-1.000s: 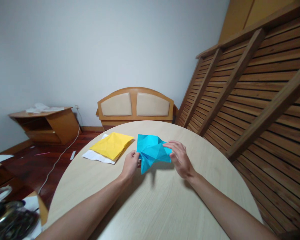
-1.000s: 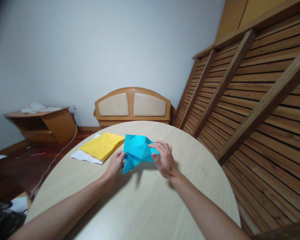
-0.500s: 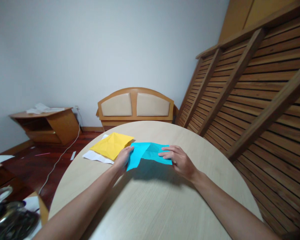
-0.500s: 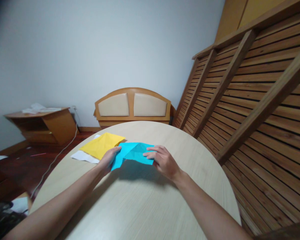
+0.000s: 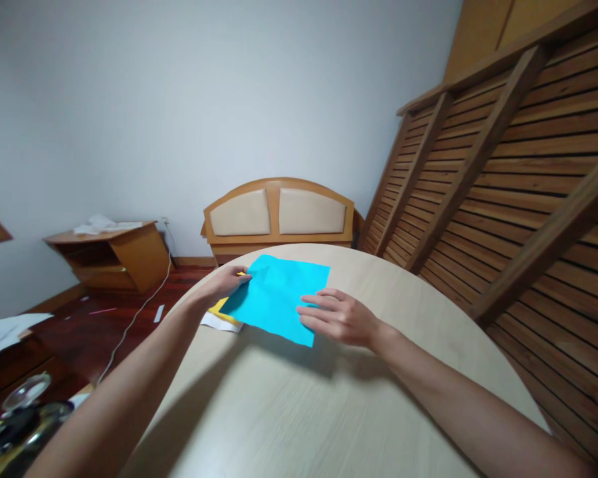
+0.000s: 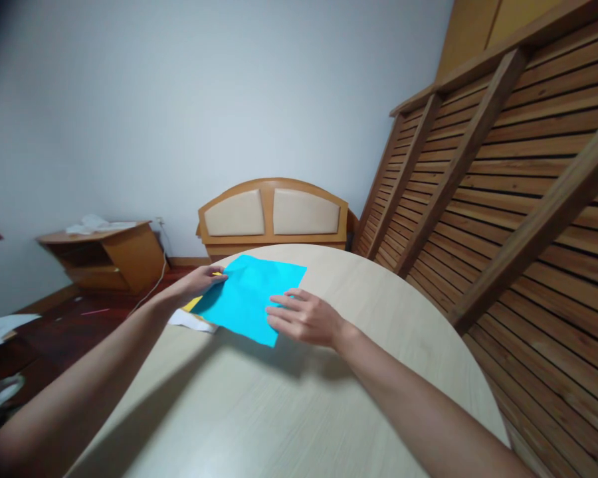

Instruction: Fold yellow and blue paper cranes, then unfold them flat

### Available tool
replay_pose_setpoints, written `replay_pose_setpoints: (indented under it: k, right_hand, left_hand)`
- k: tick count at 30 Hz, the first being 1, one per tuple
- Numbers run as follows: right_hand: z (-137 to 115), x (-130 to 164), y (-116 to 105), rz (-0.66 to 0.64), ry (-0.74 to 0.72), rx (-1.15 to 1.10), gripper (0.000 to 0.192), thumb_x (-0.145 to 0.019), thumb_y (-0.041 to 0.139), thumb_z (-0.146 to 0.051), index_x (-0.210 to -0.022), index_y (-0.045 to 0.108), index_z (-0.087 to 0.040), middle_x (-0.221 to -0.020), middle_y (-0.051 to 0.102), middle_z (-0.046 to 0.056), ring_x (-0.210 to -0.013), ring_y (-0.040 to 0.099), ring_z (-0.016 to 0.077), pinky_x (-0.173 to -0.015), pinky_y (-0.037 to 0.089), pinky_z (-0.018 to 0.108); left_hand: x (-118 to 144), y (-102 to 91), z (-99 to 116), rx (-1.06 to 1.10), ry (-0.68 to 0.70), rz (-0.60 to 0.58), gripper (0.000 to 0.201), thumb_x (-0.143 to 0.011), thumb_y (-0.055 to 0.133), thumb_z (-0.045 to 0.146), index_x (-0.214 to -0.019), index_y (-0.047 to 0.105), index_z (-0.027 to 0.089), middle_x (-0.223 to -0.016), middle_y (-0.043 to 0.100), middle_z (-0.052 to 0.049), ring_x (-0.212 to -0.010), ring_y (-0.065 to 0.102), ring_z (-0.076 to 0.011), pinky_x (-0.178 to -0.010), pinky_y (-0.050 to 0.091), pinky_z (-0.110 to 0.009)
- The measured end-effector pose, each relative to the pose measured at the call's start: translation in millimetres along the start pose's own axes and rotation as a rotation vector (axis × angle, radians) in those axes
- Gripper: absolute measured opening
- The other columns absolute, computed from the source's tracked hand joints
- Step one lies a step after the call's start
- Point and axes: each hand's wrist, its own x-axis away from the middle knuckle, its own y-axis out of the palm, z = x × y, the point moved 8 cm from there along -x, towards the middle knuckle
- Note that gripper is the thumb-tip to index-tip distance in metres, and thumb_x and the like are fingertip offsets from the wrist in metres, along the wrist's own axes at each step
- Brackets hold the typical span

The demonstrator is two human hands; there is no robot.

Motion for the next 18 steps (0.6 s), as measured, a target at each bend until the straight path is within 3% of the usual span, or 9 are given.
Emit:
replay_pose_setpoints:
  k: [4,9,13,16,18]
  right_hand:
    - [10.7,-50.1,12.2,0.096,-0.024,0.029,0.028,-0.1,0.048,-0.016,-0.105,0.072,-0.03,-0.118,0.074,0.002,-0.123,0.06,0.0218,-0.103,0.045,0.046]
    - [28.8,-103.6,71.4,-0.06,0.025,0.194,0.028,-0.102,0.044,-0.018,-0.113,0.069,-0.026,-0.126,0.07,0.004,-0.132,0.051,0.0257,-0.106,0.038,0.048]
    - [34.7,-121.7,131.5,-0.163,0.03,0.201,0.029,-0.102,0.044,-0.019,-0.119,0.066,-0.026,-0.129,0.068,0.006,-0.136,0.046,0.027,-0.109,0.035,0.05]
    - [40.5,-117.2,172.2,-0.277,0.096,0.109,0.03,-0.099,0.048,-0.019,-0.121,0.066,-0.03,-0.134,0.064,0.004,-0.136,0.045,0.0287,-0.112,0.031,0.055]
    - [44.0,-108.5,188.7,-0.343,0.149,0.022,0.032,-0.098,0.05,-0.023,-0.125,0.064,-0.032,-0.14,0.06,0.005,-0.139,0.041,0.0311,-0.113,0.028,0.06]
  left_hand:
    - [-27.4,-52.3,0.8,-0.288,-0.001,0.175,0.027,-0.076,0.064,0.034,-0.091,0.072,0.014,-0.083,0.073,-0.007,-0.078,0.065,-0.025,-0.067,0.049,-0.029]
    - [-47.8,-89.3,-17.9,-0.549,-0.033,0.269,0.035,-0.083,0.053,0.025,-0.114,0.066,0.014,-0.112,0.071,-0.015,-0.105,0.063,-0.0332,-0.086,0.047,-0.037]
    - [-47.4,-89.8,-60.9,-0.718,-0.161,0.281,0.042,-0.089,0.047,0.026,-0.128,0.058,0.017,-0.124,0.065,-0.021,-0.113,0.062,-0.0398,-0.088,0.047,-0.045]
    - [-46.4,-73.7,-96.0,-0.792,-0.261,0.235,0.044,-0.089,0.046,0.029,-0.127,0.057,0.012,-0.117,0.067,-0.026,-0.105,0.065,-0.042,-0.082,0.049,-0.047]
    - [-49.2,-59.8,-110.9,-0.825,-0.265,0.196,0.048,-0.09,0.047,0.034,-0.132,0.054,0.012,-0.12,0.067,-0.024,-0.108,0.065,-0.0396,-0.083,0.05,-0.044]
